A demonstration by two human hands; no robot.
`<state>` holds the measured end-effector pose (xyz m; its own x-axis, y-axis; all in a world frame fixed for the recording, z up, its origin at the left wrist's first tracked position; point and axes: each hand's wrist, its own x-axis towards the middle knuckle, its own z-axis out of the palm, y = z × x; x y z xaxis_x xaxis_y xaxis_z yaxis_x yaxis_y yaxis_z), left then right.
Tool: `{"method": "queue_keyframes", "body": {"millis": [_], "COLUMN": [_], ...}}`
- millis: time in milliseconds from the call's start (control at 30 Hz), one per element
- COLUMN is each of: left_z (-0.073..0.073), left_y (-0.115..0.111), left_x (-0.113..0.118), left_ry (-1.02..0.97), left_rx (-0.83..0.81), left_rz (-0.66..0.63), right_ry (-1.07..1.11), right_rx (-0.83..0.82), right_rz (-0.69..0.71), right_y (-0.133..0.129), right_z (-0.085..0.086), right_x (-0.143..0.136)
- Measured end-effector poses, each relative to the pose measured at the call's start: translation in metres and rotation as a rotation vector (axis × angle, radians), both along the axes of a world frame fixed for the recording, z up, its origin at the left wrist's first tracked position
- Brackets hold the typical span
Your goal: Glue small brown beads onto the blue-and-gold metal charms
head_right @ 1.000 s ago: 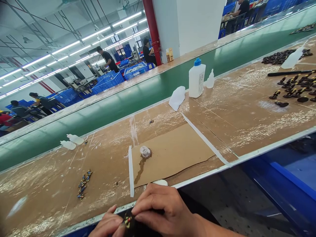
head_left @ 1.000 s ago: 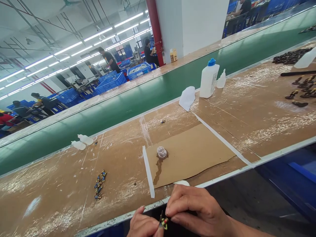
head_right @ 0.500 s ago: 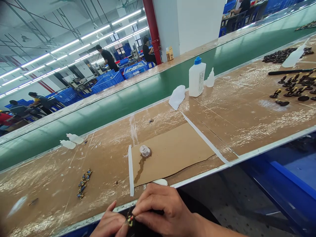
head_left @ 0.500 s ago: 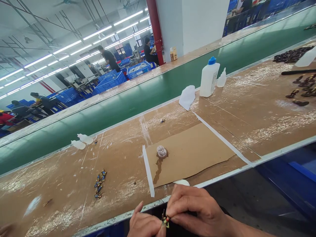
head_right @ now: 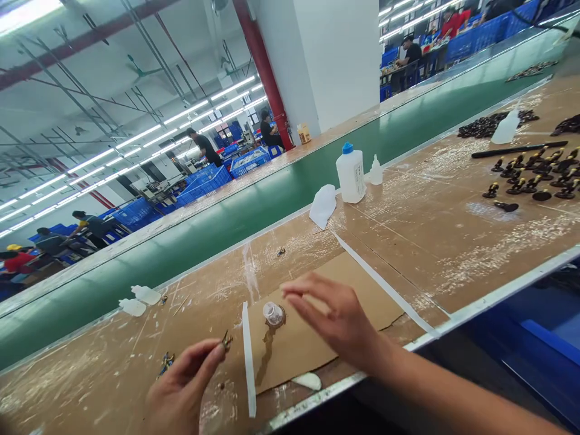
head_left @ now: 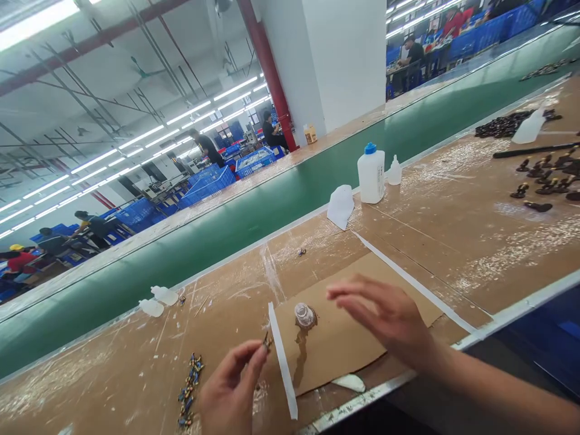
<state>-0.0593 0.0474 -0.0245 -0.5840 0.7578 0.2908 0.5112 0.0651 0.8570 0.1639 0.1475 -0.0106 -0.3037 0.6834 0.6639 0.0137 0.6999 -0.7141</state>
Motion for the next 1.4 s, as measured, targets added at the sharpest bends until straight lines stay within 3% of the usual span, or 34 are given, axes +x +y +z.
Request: {"method": "queue_keyframes", "body": {"millis": [67, 100, 167, 233, 333, 467, 633, 800, 900, 1000, 1100, 1200, 1300, 1400], "left_z": [0.008, 0.009, 0.008, 0.000, -0.016, -0.029, -0.029, -0.028, -0.018, 0.003, 0.029, 0.046, 0.042, 0.015], "left_y": [0.039, 0.061, 0.106, 0.146, 0.191, 0.231, 0.274, 0.292, 0.284, 0.254, 0.198, 0.121, 0.044, -0.015], "left_x": [-0.013, -0.017, -0.022, -0.024, -0.024, -0.021, -0.007, 0.005, 0.000, -0.017, -0.043, -0.071, -0.089, -0.089], "left_ry": [-0.124, -0.160, -0.142, -0.113, -0.054, -0.032, -0.046, -0.049, -0.054, -0.038, -0.008, 0.041, 0.110, 0.219], "left_rx": [-0.123, -0.166, -0.169, -0.198, -0.276, -0.342, -0.374, -0.382, -0.339, -0.257, -0.204, -0.213, -0.267, -0.271], "left_rz": [-0.075, -0.178, -0.227, -0.246, -0.274, -0.282, -0.304, -0.354, -0.356, -0.337, -0.299, -0.209, -0.131, -0.104], "right_ry": [-0.032, -0.040, -0.058, -0.081, -0.110, -0.120, -0.108, -0.104, -0.106, -0.107, -0.098, -0.079, -0.066, -0.061], "right_rx": [-0.084, -0.097, -0.112, -0.118, -0.116, -0.135, -0.174, -0.200, -0.219, -0.238, -0.271, -0.318, -0.358, -0.375], "right_rz": [-0.173, -0.204, -0.244, -0.246, -0.219, -0.223, -0.264, -0.283, -0.285, -0.286, -0.290, -0.286, -0.270, -0.268], "right_y": [0.038, 0.057, 0.088, 0.106, 0.111, 0.106, 0.112, 0.115, 0.115, 0.116, 0.118, 0.120, 0.122, 0.121], "right_z": [-0.001, -0.004, -0.011, -0.020, -0.029, -0.030, -0.027, -0.029, -0.031, -0.032, -0.033, -0.038, -0.043, -0.047], "right_x": [0.002, 0.002, 0.000, -0.002, -0.004, -0.002, -0.001, 0.000, 0.001, 0.002, 0.002, 0.002, 0.002, 0.001]}}
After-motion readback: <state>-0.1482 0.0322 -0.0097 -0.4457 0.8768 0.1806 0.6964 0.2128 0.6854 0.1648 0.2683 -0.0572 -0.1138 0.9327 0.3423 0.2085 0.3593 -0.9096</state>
